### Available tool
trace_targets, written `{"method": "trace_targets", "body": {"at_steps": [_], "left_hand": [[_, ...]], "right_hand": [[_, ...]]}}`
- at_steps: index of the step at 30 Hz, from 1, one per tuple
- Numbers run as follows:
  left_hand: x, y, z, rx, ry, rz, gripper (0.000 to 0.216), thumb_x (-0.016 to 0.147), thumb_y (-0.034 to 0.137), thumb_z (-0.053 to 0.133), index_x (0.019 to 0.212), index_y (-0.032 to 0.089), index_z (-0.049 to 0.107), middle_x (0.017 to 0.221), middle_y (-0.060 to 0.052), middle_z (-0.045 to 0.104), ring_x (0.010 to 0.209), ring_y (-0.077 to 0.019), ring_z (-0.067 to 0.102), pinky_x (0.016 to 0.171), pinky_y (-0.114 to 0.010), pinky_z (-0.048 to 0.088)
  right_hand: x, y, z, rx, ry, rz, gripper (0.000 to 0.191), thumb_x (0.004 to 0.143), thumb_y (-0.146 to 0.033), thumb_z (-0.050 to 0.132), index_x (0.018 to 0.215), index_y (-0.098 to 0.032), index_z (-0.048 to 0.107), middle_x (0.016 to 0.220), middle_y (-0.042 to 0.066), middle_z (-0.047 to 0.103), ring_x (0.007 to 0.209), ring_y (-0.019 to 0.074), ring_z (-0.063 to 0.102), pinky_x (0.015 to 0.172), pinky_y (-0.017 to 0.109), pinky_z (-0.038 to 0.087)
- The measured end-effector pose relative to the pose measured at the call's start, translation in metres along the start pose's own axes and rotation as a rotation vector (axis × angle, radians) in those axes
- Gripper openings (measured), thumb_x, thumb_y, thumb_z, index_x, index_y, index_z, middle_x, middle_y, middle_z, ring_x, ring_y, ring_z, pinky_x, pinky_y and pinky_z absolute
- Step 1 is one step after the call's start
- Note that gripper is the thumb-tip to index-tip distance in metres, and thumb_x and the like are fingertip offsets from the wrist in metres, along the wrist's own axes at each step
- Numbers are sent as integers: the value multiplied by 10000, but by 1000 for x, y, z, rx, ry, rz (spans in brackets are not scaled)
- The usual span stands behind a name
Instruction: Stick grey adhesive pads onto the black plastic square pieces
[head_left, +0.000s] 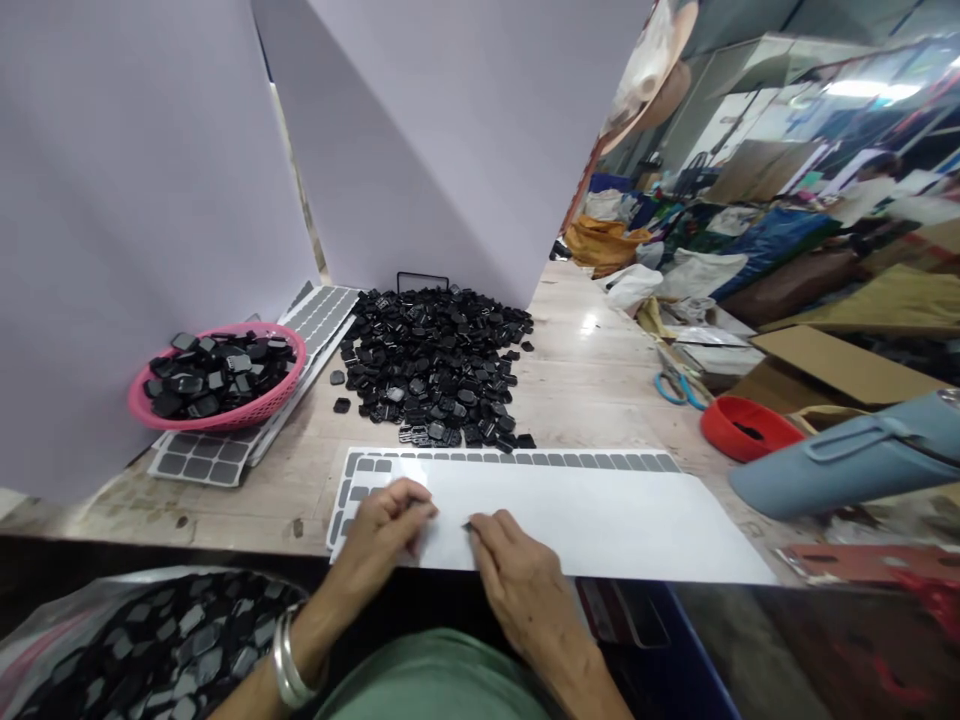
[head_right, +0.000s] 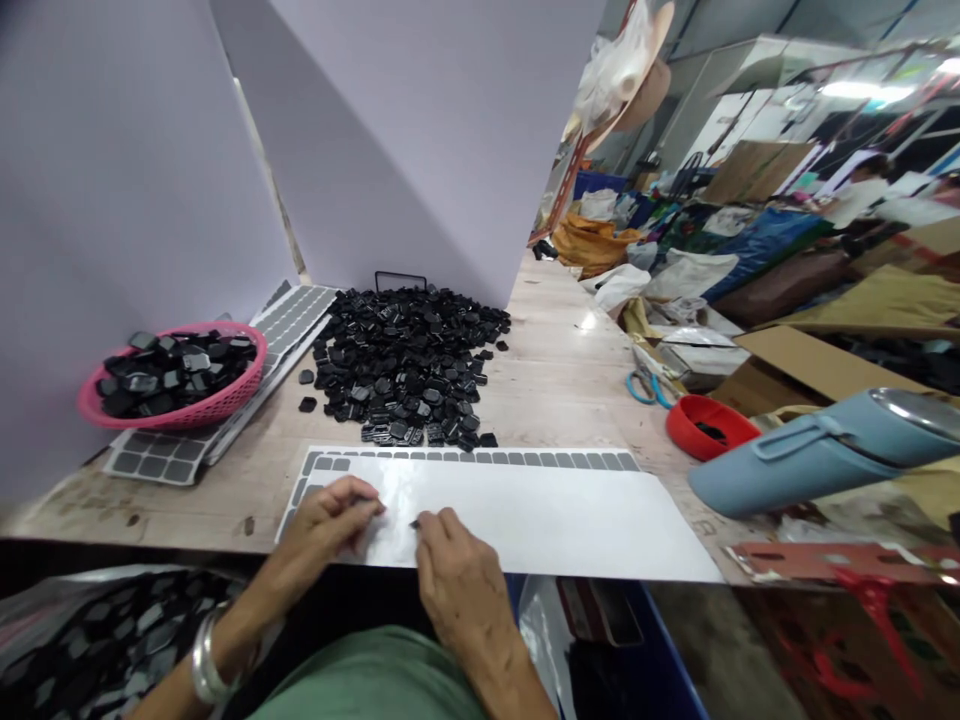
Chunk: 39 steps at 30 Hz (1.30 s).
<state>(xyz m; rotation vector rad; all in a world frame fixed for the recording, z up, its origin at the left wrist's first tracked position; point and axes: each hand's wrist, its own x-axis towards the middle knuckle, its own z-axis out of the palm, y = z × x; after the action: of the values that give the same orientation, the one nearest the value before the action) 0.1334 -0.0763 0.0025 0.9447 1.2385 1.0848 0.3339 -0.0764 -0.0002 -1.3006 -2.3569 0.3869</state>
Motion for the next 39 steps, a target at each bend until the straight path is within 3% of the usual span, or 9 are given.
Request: {"method": "trace_targets", "body": {"at_steps": [3, 6, 9, 14, 25, 30, 33, 35, 39], "left_hand": [[5, 15, -29, 87, 183, 73, 293, 768, 376, 654, 922, 141, 569, 708, -25, 650, 459, -59, 486, 406, -154, 292], [14, 18, -44, 151, 157, 74, 278, 780, 362, 623, 935, 140, 560, 761, -50, 669, 470, -69, 505, 402, -159, 291], [28, 8, -44, 210, 91, 60, 261, 779, 350, 598, 937, 146, 561, 708, -35, 658, 435, -77, 495, 398, -171, 312], [43, -5, -40, 255, 114, 58, 238, 728, 333, 632, 884, 155, 603, 560, 11, 599, 409, -89, 487, 416, -180, 324], [38, 1, -41, 359, 103, 96, 201, 782, 314, 570, 904, 158, 606, 473, 37, 540, 430, -106, 486, 447, -197, 351], [43, -1, -40, 203, 71, 49, 219, 755, 298, 591, 912, 147, 574, 590, 9, 599, 409, -74, 442, 406, -180, 308], [32, 13, -51, 114, 36, 14, 272, 760, 350, 608, 932, 147, 553, 772, -42, 649, 405, -48, 412, 377, -172, 243], [10, 26, -70, 82, 15, -18, 291, 765, 387, 626, 922, 151, 558, 801, -42, 640, 419, -42, 411, 385, -167, 230], [-55, 40, -134, 410, -57, -182, 277, 765, 422, 643, 726, 148, 633, 547, 15, 539, 394, -71, 408, 399, -185, 255]], "right_hand": [[6, 7, -3, -33, 21, 64, 192, 962, -154, 354, 1005, -208, 533, 857, 23, 571, 733, 177, 597, 640, 285, 427], [20, 0, -3, -71, -55, 23, 187, 953, -127, 355, 1025, -201, 512, 901, 31, 583, 759, 181, 608, 652, 291, 426], [41, -18, 3, -197, -160, 14, 148, 937, -122, 379, 965, -189, 508, 895, 40, 590, 709, 185, 613, 606, 292, 403], [68, -42, 19, -326, -213, -1, 70, 898, -152, 450, 904, -193, 506, 856, 40, 598, 635, 205, 620, 511, 300, 327], [71, -48, 32, -256, -171, -74, 108, 919, -194, 414, 887, -179, 516, 834, 67, 580, 613, 198, 591, 503, 292, 311], [75, -41, 29, -93, -139, -94, 107, 904, -183, 448, 819, -187, 513, 791, 15, 587, 611, 144, 569, 541, 248, 351], [72, -35, 17, 65, -130, -123, 160, 916, -193, 450, 759, -199, 481, 736, -25, 572, 646, 117, 554, 579, 213, 384], [68, -29, 9, 254, -125, -116, 185, 927, -235, 446, 747, -201, 473, 714, -28, 551, 646, 120, 530, 587, 217, 393], [56, -14, -1, 542, -153, -32, 221, 924, -301, 451, 730, -199, 478, 683, -24, 489, 627, 135, 472, 574, 247, 379]]}}
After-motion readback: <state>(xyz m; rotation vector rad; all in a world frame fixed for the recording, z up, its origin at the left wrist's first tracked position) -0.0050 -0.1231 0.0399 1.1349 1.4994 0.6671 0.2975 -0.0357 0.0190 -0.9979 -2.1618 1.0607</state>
